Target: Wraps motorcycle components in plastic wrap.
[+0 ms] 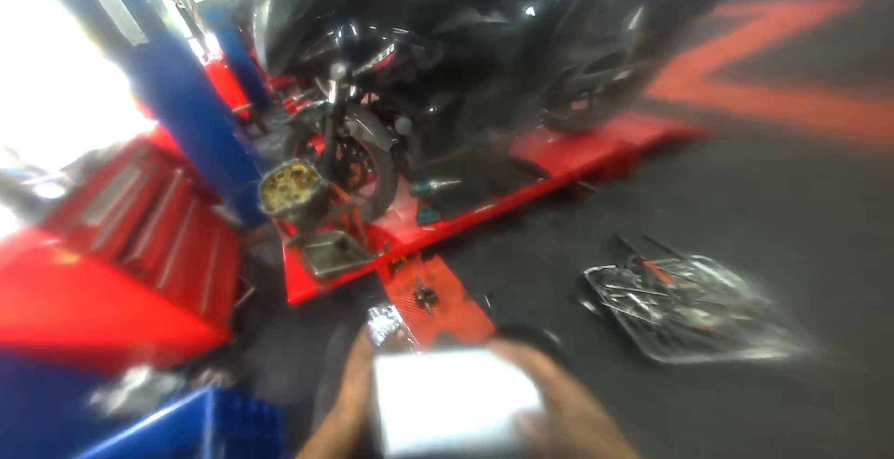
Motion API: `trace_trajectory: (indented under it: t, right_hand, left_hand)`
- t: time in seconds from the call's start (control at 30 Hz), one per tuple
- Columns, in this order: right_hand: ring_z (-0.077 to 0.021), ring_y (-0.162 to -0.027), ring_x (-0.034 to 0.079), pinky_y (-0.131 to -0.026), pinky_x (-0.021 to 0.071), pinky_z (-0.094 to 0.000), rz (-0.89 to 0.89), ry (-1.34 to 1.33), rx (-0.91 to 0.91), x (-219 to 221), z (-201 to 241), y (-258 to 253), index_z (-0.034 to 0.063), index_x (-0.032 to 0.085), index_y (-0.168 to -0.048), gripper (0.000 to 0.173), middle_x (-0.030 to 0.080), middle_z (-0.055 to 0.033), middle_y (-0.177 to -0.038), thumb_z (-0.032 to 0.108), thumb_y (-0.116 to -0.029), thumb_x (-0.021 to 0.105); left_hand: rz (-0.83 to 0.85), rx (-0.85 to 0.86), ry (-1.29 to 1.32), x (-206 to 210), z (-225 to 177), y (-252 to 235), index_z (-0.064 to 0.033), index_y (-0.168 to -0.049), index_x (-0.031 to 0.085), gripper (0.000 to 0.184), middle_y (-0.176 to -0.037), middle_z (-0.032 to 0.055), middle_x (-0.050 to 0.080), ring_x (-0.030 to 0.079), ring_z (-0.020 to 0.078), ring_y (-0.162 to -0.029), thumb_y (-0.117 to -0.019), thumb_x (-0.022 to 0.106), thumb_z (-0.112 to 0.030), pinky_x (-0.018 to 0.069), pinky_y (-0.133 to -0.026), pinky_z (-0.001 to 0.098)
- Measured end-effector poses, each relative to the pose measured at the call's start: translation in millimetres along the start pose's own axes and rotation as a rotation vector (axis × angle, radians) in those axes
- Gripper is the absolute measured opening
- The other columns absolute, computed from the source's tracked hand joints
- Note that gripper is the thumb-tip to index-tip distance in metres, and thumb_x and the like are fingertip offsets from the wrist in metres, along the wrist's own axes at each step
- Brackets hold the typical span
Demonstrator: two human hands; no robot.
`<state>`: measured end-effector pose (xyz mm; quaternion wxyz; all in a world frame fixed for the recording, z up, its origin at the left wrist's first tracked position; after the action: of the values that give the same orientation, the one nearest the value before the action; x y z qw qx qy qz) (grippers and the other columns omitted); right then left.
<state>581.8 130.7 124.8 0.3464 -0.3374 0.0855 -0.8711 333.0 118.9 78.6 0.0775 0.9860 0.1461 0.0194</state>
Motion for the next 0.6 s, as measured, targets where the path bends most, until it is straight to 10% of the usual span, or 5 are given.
trace_trajectory:
  t: [0.2,0.27,0.43,0.5,0.6]
  right_hand:
    - [-0.0195,-0.109,0.068,-0.095,0.0583,-0.0393,-0.133,-0.027,-0.051,-25.7,-6.1,-29.1,0.0180,0.060,-0.143,0.052,0.066,-0.0142,-0.128,0.025,-0.0927,0.073]
    - [-0.0194,-0.113,0.067,-0.099,0.0564,-0.0392,-0.113,-0.044,-0.011,-30.3,-17.4,-20.4,0.0177,0.058,-0.145,0.056,0.065,-0.0131,-0.132,0.032,-0.0934,0.073]
    - [-0.0215,-0.117,0.065,-0.098,0.0569,-0.0405,-0.281,0.035,0.082,-47.7,-68.4,29.4,0.0060,0.051,-0.144,0.068,0.063,-0.0115,-0.135,0.038,-0.0901,0.077]
    - [-0.0194,-0.116,0.066,-0.096,0.0581,-0.0379,-0.357,0.179,0.132,-47.4,-83.6,48.1,0.0019,0.049,-0.143,0.074,0.065,-0.0098,-0.133,0.045,-0.0898,0.075]
    - [-0.0144,-0.111,0.068,-0.093,0.0602,-0.0345,-0.341,0.449,0.219,-39.4,-84.8,65.6,0.0035,0.051,-0.141,0.070,0.067,-0.0062,-0.129,0.041,-0.0884,0.077]
  left_hand:
    - [0.321,0.075,-0.117,44.2,15.6,55.1,0.0078,-0.138,0.049,0.060,-0.125,0.0072,0.066,0.061,0.0009,-0.117,-0.1118,0.024,-0.040,0.0513,-0.104,0.0233]
    - [0.376,0.060,0.074,47.2,26.1,66.7,0.0039,-0.141,0.048,0.092,-0.132,0.0049,0.066,0.060,0.0050,-0.124,-0.0976,0.023,-0.074,0.0501,-0.109,0.0289]
    - [0.582,-0.027,0.232,24.0,63.2,89.4,-0.0114,-0.136,0.063,0.107,-0.125,0.0029,0.072,0.066,0.0098,-0.117,-0.0778,0.033,-0.095,0.0539,-0.103,0.0346]
    - [0.726,0.003,0.235,19.1,63.9,91.3,-0.0045,-0.145,0.052,0.099,-0.134,0.0081,0.067,0.062,0.0149,-0.125,-0.0859,0.048,-0.084,0.0501,-0.108,0.0384]
    - [0.735,-0.066,0.057,17.8,29.6,101.4,0.0061,-0.147,0.039,0.076,-0.132,0.0107,0.065,0.064,0.0158,-0.120,-0.0884,0.079,-0.022,0.0528,-0.107,0.0385]
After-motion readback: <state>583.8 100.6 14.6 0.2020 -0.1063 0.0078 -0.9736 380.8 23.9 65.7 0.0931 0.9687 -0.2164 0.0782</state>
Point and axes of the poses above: each hand's wrist, its own y-axis away from the middle knuckle, its own x-axis out of the palm, z = x × y, the point moved 4 cm from there along -y, towards the middle knuckle
